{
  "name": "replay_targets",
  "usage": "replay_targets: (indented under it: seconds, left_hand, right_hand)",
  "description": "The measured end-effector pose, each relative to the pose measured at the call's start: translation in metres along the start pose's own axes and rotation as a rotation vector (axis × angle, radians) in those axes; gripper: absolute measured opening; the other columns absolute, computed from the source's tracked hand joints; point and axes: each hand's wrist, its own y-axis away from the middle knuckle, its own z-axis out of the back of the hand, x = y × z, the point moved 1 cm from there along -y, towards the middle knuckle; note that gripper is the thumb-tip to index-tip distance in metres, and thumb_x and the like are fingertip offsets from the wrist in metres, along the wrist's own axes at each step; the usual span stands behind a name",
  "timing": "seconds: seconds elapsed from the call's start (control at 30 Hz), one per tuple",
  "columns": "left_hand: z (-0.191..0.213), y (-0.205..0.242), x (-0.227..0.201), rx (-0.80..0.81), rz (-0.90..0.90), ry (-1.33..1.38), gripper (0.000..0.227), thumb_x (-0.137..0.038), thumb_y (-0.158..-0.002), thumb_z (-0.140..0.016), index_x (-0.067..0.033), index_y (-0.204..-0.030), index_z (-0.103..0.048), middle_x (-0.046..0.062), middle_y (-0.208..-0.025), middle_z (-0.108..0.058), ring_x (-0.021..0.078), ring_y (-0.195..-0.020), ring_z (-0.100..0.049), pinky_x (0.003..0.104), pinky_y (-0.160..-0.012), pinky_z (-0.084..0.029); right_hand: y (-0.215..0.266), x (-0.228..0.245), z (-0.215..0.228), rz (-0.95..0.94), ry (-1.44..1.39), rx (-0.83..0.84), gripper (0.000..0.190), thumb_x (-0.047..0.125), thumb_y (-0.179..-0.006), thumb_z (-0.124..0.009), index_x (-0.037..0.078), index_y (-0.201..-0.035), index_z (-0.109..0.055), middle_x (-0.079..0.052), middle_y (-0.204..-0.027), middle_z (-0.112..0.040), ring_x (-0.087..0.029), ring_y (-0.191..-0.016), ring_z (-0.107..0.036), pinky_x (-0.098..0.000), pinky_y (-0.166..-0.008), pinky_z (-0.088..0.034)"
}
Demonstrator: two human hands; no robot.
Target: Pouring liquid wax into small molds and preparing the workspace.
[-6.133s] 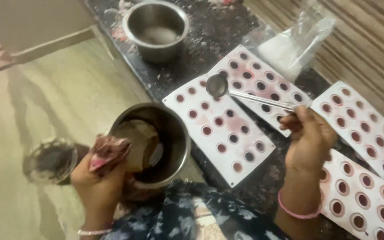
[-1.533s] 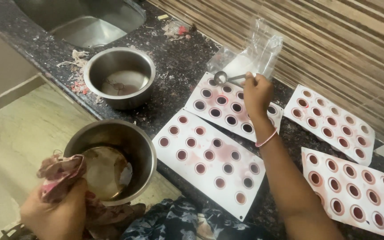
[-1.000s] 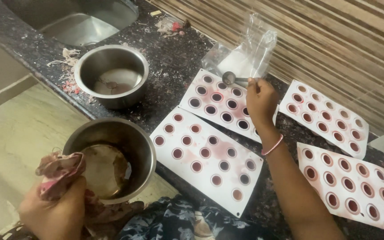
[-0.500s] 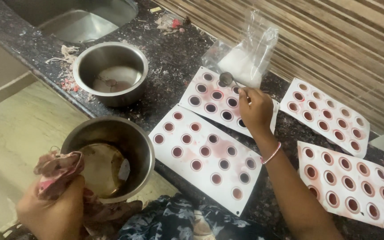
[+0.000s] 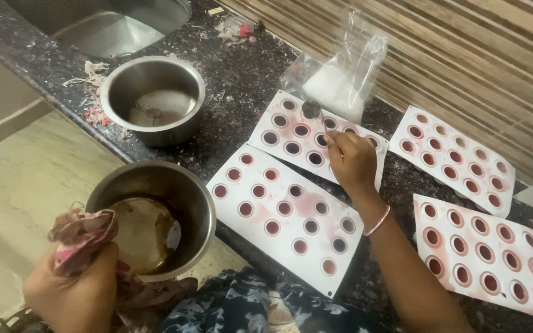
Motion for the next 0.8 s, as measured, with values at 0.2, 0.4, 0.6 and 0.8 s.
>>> replay_targets:
  seconds: [0.2,0.4,0.6,0.8]
  left_hand:
    - [0.001,0.0,0.013,-0.006,0.009,-0.023,0.028,0.001,-0.088,-0.075,0.0051,-0.116,-0.073,0.01,-0.091,-0.074,0.0138,-0.078,-0.07,0.026,-0.07,-0.055]
    - [-0.001,0.001,0.006,-0.017,-0.003,0.006,0.027,-0.001,-0.09,-0.076,0.0045,-0.115,-0.073,0.009,-0.091,-0.073,0.0118,-0.079,-0.069,0.025,-0.071,-0.054]
    - [-0.003,0.005,0.005,-0.039,-0.076,-0.012,0.025,-0.005,-0.09,-0.078,0.0009,-0.115,-0.075,0.007,-0.09,-0.073,0.0084,-0.078,-0.066,0.027,-0.076,-0.053]
    - [-0.009,-0.001,-0.021,0.024,-0.297,-0.058,0.033,-0.011,-0.086,-0.086,-0.0034,-0.116,-0.073,0.01,-0.102,-0.076,0.0145,-0.09,-0.073,0.03,-0.081,-0.057]
  right_hand:
    - [-0.005,-0.019,0.007,0.057,0.057,-0.082,0.015,0.014,-0.099,-0.068,0.005,-0.108,-0.075,-0.011,-0.089,-0.071,-0.03,-0.078,-0.064,-0.0431,-0.076,-0.047]
    - [-0.006,-0.029,0.011,0.017,-0.005,-0.186,0.014,0.016,-0.103,-0.069,0.004,-0.108,-0.075,-0.012,-0.098,-0.075,-0.028,-0.084,-0.069,-0.039,-0.077,-0.051]
    - [-0.006,-0.061,0.007,-0.768,-0.953,-0.218,0.02,0.024,-0.105,-0.067,0.005,-0.108,-0.072,-0.005,-0.081,-0.075,-0.01,-0.064,-0.065,-0.0212,-0.062,-0.051]
    - [-0.001,0.003,0.073,-0.604,-1.424,-0.114,0.015,0.012,-0.116,-0.065,0.001,-0.105,-0.066,-0.011,-0.086,-0.069,-0.02,-0.074,-0.066,-0.0307,-0.071,-0.055]
